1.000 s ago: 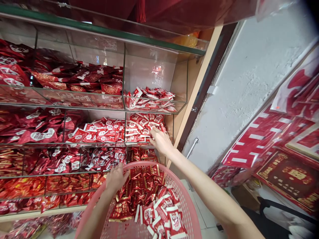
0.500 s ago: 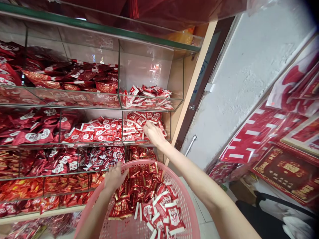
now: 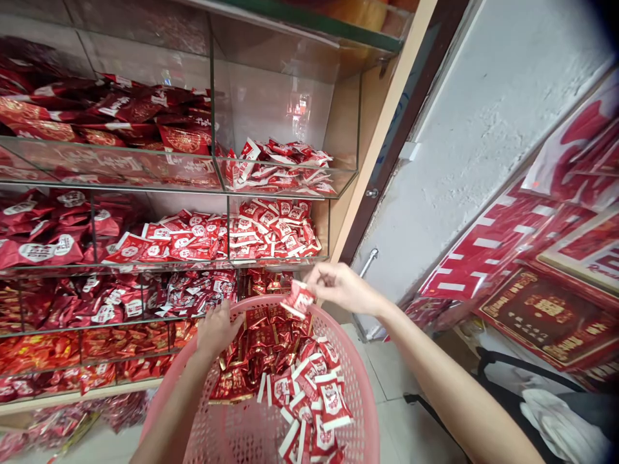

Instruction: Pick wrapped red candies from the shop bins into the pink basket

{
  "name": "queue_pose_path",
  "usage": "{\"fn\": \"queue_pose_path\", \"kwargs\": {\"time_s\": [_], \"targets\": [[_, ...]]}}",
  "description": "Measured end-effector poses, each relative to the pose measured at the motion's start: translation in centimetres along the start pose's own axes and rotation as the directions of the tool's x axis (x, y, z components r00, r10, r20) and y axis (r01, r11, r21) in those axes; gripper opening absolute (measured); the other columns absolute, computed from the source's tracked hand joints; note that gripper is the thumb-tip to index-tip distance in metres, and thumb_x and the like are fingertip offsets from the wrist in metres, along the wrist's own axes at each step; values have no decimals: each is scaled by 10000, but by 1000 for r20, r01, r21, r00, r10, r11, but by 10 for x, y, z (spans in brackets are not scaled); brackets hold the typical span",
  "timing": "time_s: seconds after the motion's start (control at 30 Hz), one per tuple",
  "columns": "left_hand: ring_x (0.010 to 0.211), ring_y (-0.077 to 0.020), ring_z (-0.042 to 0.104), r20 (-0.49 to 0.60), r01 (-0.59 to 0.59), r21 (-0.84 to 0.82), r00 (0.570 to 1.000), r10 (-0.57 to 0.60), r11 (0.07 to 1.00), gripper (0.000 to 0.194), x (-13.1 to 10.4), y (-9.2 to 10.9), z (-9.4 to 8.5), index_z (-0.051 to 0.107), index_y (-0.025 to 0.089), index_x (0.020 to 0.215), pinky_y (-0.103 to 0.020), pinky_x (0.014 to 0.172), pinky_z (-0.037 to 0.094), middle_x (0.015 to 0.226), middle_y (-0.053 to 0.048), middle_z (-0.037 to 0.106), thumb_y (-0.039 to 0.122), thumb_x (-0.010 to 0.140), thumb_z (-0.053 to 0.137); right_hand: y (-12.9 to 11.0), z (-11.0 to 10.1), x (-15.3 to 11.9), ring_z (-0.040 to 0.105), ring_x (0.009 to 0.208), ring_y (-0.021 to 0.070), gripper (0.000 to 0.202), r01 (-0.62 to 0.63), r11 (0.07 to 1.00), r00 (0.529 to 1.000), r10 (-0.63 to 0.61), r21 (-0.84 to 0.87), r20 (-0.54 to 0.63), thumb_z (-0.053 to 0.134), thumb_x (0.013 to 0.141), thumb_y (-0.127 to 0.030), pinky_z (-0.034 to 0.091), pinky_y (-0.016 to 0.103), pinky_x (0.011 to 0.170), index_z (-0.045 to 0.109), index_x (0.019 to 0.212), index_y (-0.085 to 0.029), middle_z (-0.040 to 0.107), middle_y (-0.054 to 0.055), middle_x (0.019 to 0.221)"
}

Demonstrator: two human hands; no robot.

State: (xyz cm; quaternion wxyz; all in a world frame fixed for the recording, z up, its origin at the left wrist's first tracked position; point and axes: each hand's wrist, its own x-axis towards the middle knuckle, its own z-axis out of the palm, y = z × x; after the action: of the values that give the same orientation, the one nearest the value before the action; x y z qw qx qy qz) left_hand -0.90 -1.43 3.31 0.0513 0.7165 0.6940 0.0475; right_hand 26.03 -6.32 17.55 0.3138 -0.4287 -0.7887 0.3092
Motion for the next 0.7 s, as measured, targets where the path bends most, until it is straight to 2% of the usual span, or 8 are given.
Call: {"fn": "queue_pose_path", "kwargs": {"time_s": [0.07,0.17,0.27,0.4,0.5,0.7], "targets": [[1051,-272,513,16,5,5,1000,-5,1000,515,0,0,-1,435,139,1174,-359,816,397,1103,-136,601,494,815,334,17,5,-19,482,566,72,74,-127,989,985,115,81,131,511,759,-217,381,182,523,533,723,-156,538,-29,642],[1057,-278,510,23,8,8,1000,-8,1000,529,1,0,0,430,142,1178,-367,814,396,1085,-135,608,507,809,327,45,12,-43,466,510,59,24,-291,941,926,233,170,296,516,698,-171,365,171,480,528,691,-152,518,-47,588],[1062,-288,507,13,9,7,1000,-9,1000,552,1,0,1,424,137,1188,-381,817,394,1087,-138,608,520,804,322,67,18,-60,459,460,48,20,-426,876,867,325,224,378,515,666,-171,351,160,445,518,666,-152,516,-57,551],[1061,-281,512,18,8,-1,1000,-8,1000,533,0,0,0,434,143,1173,-371,812,395,1093,-141,607,516,805,331,85,32,-75,459,378,47,75,-550,783,831,478,289,285,531,658,-226,281,142,365,497,668,-160,510,-69,466],[1075,-275,505,32,13,-10,999,-13,1000,494,-1,1,-2,451,149,1135,-357,814,393,1116,-142,596,503,811,334,94,47,-81,488,356,64,79,-597,723,801,563,348,204,516,659,-235,273,140,344,484,679,-166,507,-73,413],[1079,-280,507,22,14,-14,1000,-14,1000,491,-3,3,-2,443,145,1138,-363,804,396,1128,-149,591,498,813,337,108,69,-86,554,379,105,95,-593,704,796,588,391,147,506,647,-234,331,152,344,426,643,-182,510,-72,381]]}}
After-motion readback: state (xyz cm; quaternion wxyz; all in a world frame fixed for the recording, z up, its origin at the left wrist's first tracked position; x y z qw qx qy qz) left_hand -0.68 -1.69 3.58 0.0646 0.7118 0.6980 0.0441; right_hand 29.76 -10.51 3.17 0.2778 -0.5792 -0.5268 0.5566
